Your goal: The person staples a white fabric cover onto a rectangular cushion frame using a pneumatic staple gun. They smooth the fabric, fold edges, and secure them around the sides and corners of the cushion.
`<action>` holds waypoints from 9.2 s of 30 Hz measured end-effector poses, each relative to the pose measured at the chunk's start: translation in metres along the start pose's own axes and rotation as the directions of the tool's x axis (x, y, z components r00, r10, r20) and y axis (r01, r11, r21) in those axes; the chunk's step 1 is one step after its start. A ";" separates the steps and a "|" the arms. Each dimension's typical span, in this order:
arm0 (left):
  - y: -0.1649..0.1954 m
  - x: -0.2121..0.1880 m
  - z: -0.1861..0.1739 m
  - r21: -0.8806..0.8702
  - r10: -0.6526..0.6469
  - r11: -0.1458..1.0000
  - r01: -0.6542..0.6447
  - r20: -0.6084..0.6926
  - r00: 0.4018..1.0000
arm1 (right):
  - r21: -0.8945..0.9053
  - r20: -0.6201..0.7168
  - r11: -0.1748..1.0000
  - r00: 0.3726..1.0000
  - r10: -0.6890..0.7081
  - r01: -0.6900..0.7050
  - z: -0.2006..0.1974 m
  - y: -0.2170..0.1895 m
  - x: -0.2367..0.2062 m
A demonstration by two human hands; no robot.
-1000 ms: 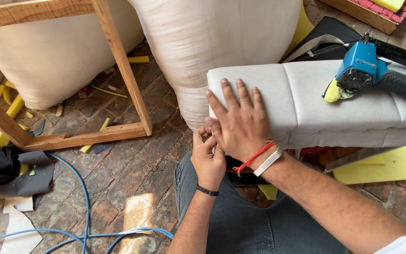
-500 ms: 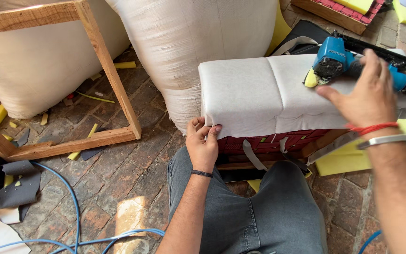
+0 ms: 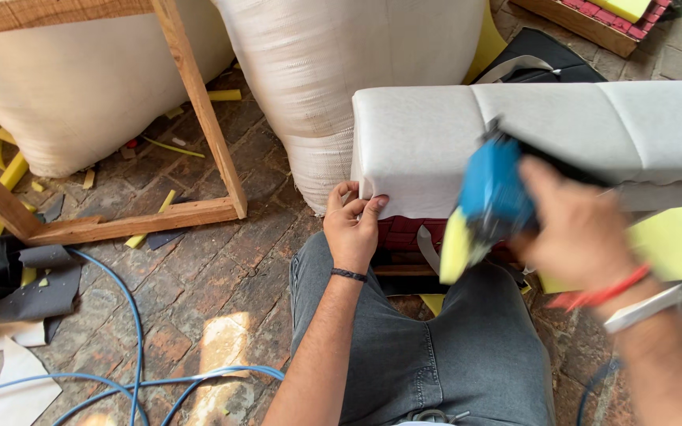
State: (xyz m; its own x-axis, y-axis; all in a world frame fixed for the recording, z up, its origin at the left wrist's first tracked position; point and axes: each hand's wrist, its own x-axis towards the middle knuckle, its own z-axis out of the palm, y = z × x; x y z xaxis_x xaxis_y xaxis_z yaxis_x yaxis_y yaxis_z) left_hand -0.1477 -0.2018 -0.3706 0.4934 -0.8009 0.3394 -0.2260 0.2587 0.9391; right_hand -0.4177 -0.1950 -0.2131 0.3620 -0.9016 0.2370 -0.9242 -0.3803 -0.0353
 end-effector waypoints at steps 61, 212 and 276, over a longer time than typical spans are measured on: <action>0.094 0.109 0.042 0.607 -0.020 0.484 -0.631 0.728 0.685 | 0.496 -0.303 0.855 0.953 0.007 0.152 0.117 0.002 -0.092; 0.277 0.018 0.173 0.660 -0.722 0.613 0.434 0.247 0.646 | 0.791 0.409 -0.264 0.157 0.899 -0.552 -0.027 0.282 -0.089; 0.319 0.007 0.137 0.727 -0.260 0.683 -0.067 0.329 0.908 | 0.061 0.992 -0.902 -0.073 0.101 -0.428 0.022 0.159 0.055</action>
State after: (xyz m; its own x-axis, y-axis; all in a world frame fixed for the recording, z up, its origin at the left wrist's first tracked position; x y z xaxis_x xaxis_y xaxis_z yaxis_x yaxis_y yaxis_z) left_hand -0.3313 -0.1989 -0.0761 0.2305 -0.9720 0.0459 -0.7982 -0.1619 0.5802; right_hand -0.5423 -0.3100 -0.2265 0.0014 -0.1777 -0.9841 0.6857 0.7165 -0.1284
